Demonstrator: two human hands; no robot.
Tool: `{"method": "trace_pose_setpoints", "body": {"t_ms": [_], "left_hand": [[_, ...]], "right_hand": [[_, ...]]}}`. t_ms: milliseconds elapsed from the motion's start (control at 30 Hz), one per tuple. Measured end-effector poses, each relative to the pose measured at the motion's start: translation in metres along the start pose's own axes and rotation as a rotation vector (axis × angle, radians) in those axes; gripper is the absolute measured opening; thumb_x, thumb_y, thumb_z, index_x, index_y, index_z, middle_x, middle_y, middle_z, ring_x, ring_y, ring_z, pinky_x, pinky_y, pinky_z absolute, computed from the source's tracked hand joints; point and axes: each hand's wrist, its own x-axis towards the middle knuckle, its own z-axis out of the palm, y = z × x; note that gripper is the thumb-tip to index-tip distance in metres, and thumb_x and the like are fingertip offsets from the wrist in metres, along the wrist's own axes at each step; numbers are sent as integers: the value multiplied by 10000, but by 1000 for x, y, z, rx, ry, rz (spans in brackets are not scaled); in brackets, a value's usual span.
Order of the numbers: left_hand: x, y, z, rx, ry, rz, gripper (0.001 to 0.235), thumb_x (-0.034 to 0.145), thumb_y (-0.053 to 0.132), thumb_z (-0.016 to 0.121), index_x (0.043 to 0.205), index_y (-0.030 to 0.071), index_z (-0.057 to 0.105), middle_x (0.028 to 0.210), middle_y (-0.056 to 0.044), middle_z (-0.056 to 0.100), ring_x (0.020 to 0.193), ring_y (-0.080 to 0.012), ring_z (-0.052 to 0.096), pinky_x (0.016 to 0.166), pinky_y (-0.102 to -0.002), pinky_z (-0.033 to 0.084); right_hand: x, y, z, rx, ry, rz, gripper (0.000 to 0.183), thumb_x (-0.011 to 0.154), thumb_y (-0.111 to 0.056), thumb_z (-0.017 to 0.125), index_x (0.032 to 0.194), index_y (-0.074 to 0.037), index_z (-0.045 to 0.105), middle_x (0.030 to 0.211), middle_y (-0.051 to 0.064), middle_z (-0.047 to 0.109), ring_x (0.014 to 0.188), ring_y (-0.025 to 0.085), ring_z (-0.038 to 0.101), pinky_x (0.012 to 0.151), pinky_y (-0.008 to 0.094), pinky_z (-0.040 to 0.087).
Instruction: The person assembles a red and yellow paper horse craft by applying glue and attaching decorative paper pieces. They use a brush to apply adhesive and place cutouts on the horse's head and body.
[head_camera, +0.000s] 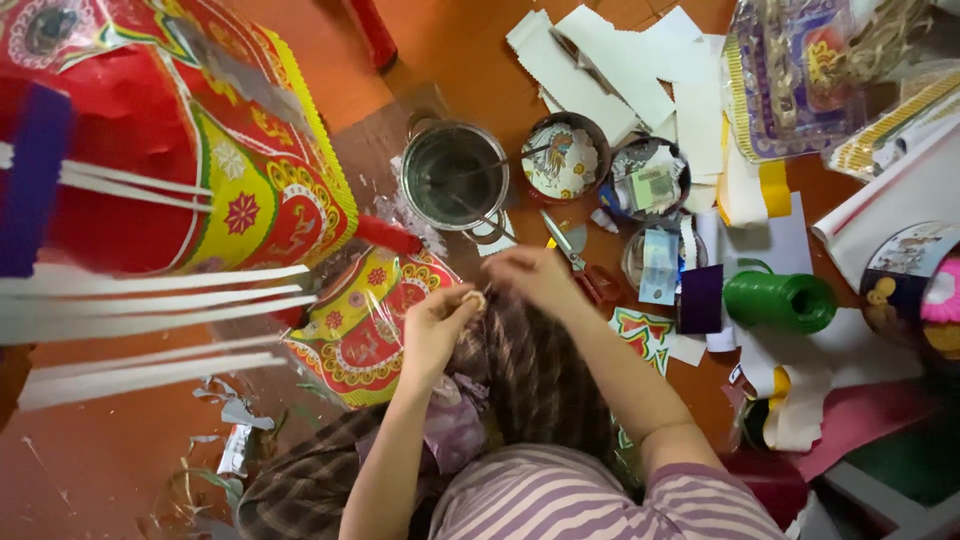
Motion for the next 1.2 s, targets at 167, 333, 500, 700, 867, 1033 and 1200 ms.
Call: {"method": "trace_pose_setpoints", "body": {"t_ms": [167, 333, 500, 700, 867, 1033, 1200], "left_hand": [[-3, -14, -28, 142, 44, 137, 201, 813, 5, 815, 983, 111, 834, 948, -69, 750, 843, -137, 647, 787, -296, 544], [-10, -18, -38, 59, 133, -6, 176, 839, 52, 813, 1005, 100, 842, 840, -44, 753, 742, -97, 624, 637, -253, 552], [-21, -11, -39, -37, 134, -16, 183, 871, 24, 780, 1048, 19, 828, 916, -103, 799, 827, -125, 664, 769, -302, 588], [-25, -26, -48, -48, 215, -60, 215, 861, 46, 809, 1068, -11, 810, 914, -173, 802, 809, -157, 702, 777, -321, 609], [-30, -26, -51, -82, 224, -60, 224, 850, 39, 821, 1066, -18, 801, 880, -160, 784, 780, -171, 700, 742, -315, 618], [-40, -23, -50, -95, 207, -50, 208, 860, 37, 808, 1062, -10, 804, 866, -152, 782, 758, -163, 697, 733, -306, 620], [-46, -28, -57, 39, 197, -17, 201, 857, 37, 790, 1056, 27, 823, 935, -186, 800, 861, -198, 727, 801, -352, 615]], "right_hand": [[120, 74, -116, -729, 275, -204, 121, 824, -1, 710, 930, -21, 763, 916, 195, 675, 852, 369, 650, 766, 437, 526], [191, 132, -158, -1659, 429, -275, 100, 830, -137, 717, 786, -153, 805, 851, 49, 712, 822, 227, 687, 674, 340, 518], [210, 170, -155, -1849, 381, -191, 202, 904, -241, 609, 826, -216, 794, 955, 27, 697, 1001, 269, 566, 795, 444, 358], [179, 71, -135, -775, 716, 141, 251, 886, -234, 570, 848, -45, 731, 872, 241, 698, 950, 465, 665, 793, 601, 495], [145, 91, -154, -967, 493, -94, 232, 825, -270, 827, 854, -63, 726, 840, 150, 632, 883, 421, 676, 774, 514, 544], [134, 103, -162, -930, 513, -97, 206, 936, -346, 807, 887, -150, 769, 823, 95, 655, 874, 358, 706, 756, 454, 563], [109, 59, -134, -459, 493, -135, 90, 921, -59, 727, 989, -75, 785, 798, 163, 738, 668, 236, 724, 554, 301, 599]]}}
